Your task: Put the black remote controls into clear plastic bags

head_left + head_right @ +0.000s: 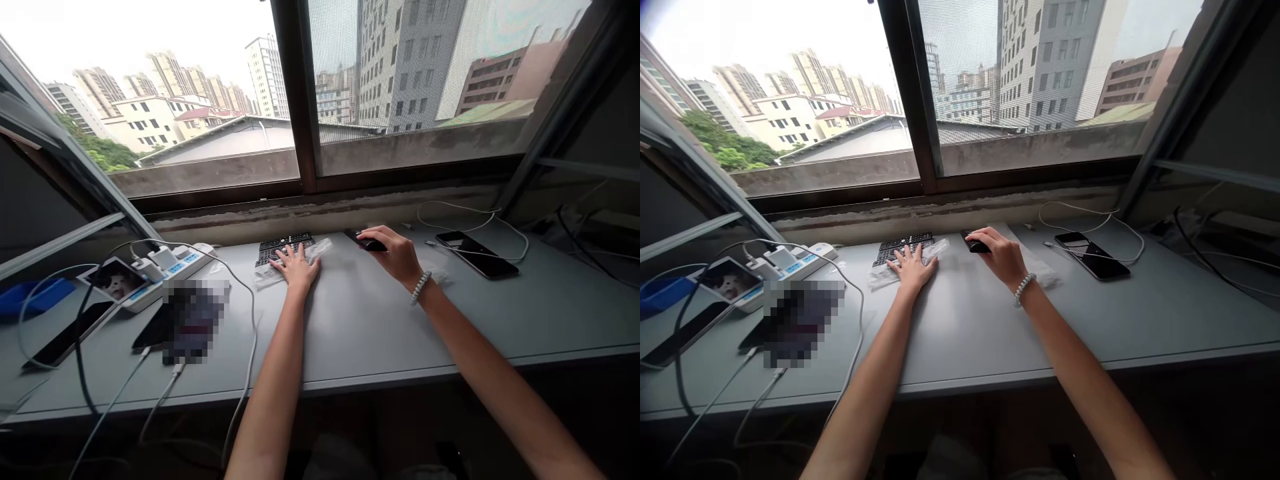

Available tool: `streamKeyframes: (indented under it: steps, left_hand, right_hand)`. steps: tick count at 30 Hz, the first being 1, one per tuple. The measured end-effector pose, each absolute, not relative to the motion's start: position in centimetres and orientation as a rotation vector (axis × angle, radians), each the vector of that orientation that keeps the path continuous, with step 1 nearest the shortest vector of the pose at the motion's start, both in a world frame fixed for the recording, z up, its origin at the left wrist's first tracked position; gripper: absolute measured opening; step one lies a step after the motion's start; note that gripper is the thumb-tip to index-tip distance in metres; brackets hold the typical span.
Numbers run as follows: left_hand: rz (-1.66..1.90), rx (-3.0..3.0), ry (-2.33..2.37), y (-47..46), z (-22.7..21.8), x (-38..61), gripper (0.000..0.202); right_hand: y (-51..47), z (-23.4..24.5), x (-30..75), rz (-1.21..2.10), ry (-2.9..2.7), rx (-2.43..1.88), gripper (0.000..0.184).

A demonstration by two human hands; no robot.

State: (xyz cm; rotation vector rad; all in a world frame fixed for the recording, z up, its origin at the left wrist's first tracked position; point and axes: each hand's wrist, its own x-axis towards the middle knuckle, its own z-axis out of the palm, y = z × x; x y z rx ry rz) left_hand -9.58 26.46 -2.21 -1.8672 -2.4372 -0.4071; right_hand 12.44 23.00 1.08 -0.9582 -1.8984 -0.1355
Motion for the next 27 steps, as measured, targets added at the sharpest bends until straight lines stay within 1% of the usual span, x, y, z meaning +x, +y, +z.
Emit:
streamKeyframes:
  steps: [6, 18, 24, 27]
  left_hand:
    - [-0.369, -2.031, -2.350, 26.8, -2.5, -9.9, 0.068]
    - [-0.354, -1.835, -2.477, 26.3, -1.7, -9.5, 0.069]
    - [-0.380, -1.836, -2.462, 26.3, -1.7, -9.9, 0.068]
    - [-0.437, -1.791, -2.476, 26.1, -1.6, -9.8, 0.073]
  right_hand:
    - [22.9, 0.9, 12.0, -0.078, -1.972, -0.939, 0.021]
    - [23.0, 0.0, 11.4, -0.021, -1.984, -0.965, 0.023]
    - [23.1, -0.1, 11.5, -0.020, -1.987, -0.982, 0.032]
    - [23.1, -0.2, 11.5, 0.000, -1.974, -0.978, 0.033]
